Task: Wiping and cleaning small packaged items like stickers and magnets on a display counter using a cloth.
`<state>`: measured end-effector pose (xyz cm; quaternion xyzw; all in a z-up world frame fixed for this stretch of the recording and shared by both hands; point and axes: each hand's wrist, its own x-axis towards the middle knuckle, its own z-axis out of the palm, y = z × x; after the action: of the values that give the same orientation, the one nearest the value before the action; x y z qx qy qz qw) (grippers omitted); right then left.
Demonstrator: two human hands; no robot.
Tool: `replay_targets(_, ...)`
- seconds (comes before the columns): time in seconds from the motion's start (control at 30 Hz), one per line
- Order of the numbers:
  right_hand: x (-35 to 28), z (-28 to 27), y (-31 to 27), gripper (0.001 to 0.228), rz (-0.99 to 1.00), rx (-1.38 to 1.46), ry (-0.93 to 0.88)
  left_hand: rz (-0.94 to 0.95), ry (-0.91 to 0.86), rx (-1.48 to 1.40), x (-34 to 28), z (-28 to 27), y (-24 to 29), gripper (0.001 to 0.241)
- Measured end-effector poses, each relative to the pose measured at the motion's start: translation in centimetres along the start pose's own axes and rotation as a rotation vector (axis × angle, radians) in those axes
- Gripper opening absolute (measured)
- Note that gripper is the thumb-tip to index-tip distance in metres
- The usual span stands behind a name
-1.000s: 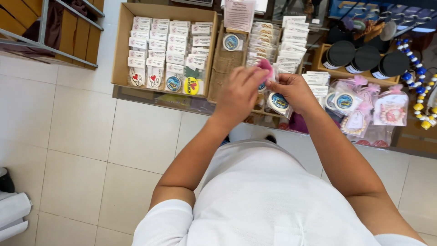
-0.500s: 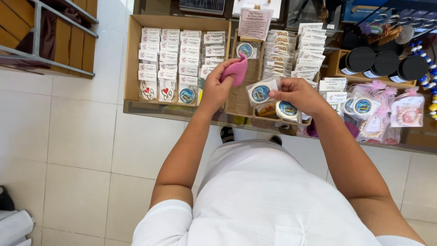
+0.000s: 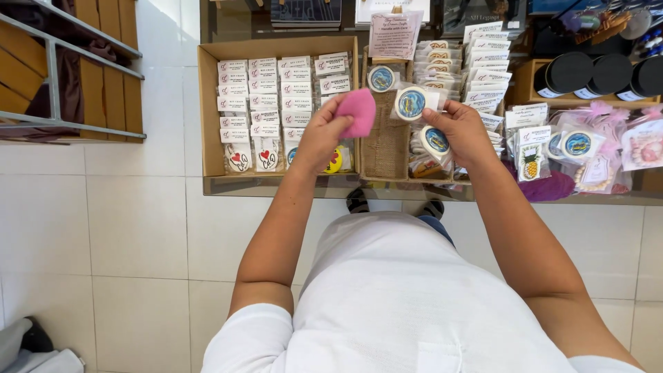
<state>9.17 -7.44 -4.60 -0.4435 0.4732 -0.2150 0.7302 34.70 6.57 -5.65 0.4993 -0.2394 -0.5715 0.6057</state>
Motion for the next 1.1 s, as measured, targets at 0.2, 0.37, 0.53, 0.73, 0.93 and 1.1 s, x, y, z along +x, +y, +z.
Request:
replay_targets(0.2, 0.8, 1.7, 0.5, 0.025, -0.008, 0.025, -0.001, 0.120, 0.012, 0.009, -0.8, -0.5, 2.0, 0.044)
replay_targets(0.37, 1.1, 1.9, 1.0, 0.023, 0.006, 0.062, -0.049, 0.120, 0.016, 0.044, -1.0, -1.3, 0.7, 0.044)
replay_targets(0.53, 1.6, 2.4, 1.1, 0.022, 0.042, 0.039, -0.031, 0.116, 0.029, 0.020, -1.2, -1.4, 1.1, 0.041)
replay_targets(0.73, 3.5, 3.8, 1.3, 0.026, -0.048, -0.378, 0.113, 0.154, 0.044, 0.041, -1.2, -1.4, 1.8, 0.042)
replay_targets(0.93, 7.9, 4.7, 3.3, 0.025, -0.126, -0.385, 0.085, 0.140, 0.066, 0.042, -1.6, -1.5, 1.6, 0.041)
replay_targets(1.1, 10.4, 5.1, 4.4, 0.023, -0.159, -0.389, 0.066, 0.156, 0.072, 0.066, -2.2, -1.3, 2.0, 0.041)
